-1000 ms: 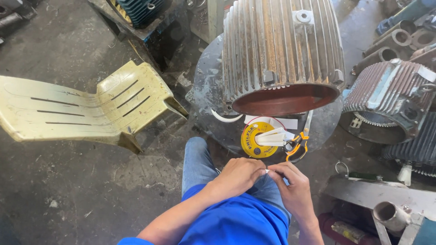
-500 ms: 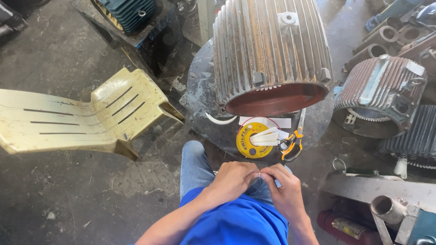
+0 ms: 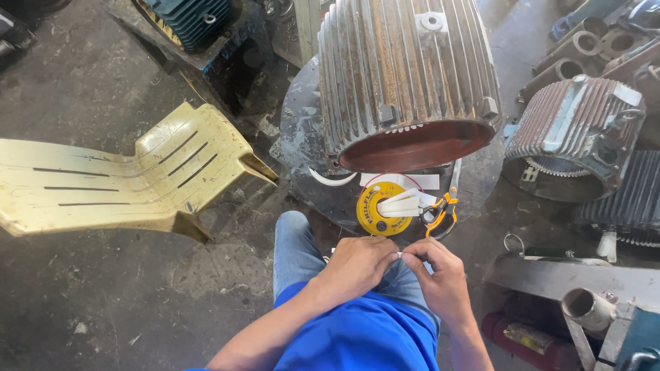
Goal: Preparing small white insulation sleeves for motor repair by peeling and folding them by hand.
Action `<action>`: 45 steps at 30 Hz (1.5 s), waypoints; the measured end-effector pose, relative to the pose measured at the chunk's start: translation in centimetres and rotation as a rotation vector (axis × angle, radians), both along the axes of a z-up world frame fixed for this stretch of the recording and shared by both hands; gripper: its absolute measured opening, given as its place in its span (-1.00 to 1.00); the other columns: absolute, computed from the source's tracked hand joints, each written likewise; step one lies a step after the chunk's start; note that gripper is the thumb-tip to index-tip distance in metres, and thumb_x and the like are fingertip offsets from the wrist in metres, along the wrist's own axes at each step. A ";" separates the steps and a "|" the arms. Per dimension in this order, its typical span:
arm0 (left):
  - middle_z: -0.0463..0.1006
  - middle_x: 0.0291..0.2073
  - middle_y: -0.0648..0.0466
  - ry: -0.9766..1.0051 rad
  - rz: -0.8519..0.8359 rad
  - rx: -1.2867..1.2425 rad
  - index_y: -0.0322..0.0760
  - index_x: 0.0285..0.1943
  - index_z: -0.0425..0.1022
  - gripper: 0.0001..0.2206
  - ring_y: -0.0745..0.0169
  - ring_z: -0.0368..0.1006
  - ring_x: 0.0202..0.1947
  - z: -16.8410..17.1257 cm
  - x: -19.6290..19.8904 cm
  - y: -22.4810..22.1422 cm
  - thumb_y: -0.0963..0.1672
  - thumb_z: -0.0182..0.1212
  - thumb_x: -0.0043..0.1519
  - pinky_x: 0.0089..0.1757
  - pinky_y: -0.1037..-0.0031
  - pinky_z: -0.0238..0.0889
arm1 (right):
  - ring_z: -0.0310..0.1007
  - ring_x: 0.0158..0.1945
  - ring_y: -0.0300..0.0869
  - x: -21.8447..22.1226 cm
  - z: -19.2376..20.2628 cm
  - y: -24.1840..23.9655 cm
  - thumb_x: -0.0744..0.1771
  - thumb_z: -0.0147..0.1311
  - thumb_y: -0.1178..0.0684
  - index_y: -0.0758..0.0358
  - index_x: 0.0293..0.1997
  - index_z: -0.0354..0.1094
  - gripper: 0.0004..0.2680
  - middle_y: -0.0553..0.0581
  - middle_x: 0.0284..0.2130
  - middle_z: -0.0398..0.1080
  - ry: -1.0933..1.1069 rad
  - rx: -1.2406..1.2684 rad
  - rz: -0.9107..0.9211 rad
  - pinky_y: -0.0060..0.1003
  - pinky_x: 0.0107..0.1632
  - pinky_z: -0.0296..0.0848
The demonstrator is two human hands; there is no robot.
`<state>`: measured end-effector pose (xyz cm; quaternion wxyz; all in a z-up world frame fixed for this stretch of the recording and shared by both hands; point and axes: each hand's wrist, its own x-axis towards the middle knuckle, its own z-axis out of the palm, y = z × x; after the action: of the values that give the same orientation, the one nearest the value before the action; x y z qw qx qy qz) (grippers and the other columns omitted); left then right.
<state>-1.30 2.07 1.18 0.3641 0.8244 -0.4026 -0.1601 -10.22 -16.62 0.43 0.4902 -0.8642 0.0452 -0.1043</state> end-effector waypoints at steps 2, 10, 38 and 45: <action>0.69 -0.22 -0.01 -0.005 -0.002 -0.003 -0.24 -0.04 0.56 -0.82 -0.13 0.61 -0.20 -0.7 0.1 -0.1 -0.10 0.06 0.46 -0.28 0.01 0.37 | 0.54 -0.28 -0.26 -0.1 -0.1 -0.2 0.36 0.25 0.10 0.22 -0.23 0.56 -0.95 0.02 -0.35 0.56 0.031 0.038 -0.003 -0.38 -0.19 0.55; 0.69 -0.28 0.03 -0.039 -0.005 -0.120 -0.22 -0.06 0.58 -0.85 -0.06 0.61 -0.26 -0.4 0.3 0.0 -0.12 0.10 0.45 -0.32 0.10 0.38 | 0.56 -0.24 -0.24 0.2 0.5 -0.3 0.37 0.21 0.16 0.27 -0.18 0.55 -0.96 0.08 -0.28 0.57 0.040 0.121 0.030 -0.41 -0.20 0.58; 0.69 -0.25 0.01 0.100 0.051 0.005 -0.25 -0.14 0.55 -0.80 -0.11 0.62 -0.21 -0.7 -0.3 -0.1 -0.10 0.04 0.46 -0.26 0.04 0.37 | 0.56 -0.18 -0.16 0.0 -0.3 0.5 0.40 0.16 0.13 0.28 -0.12 0.54 -0.92 0.11 -0.24 0.54 -0.054 -0.069 0.030 -0.30 -0.11 0.57; 0.71 -0.14 -0.03 0.139 0.035 0.032 -0.25 0.00 0.56 -0.75 -0.20 0.61 -0.15 -0.6 -0.3 -0.3 -0.07 -0.04 0.49 -0.23 -0.03 0.37 | 0.59 -0.15 -0.13 0.2 -0.1 -0.3 0.39 0.19 0.13 0.31 -0.13 0.55 -0.92 0.12 -0.23 0.55 -0.087 -0.150 0.077 -0.26 -0.04 0.61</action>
<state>-1.60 1.74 0.55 0.3808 0.8240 -0.3592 -0.2168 -9.98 -16.93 0.36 0.4293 -0.8942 -0.0174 -0.1258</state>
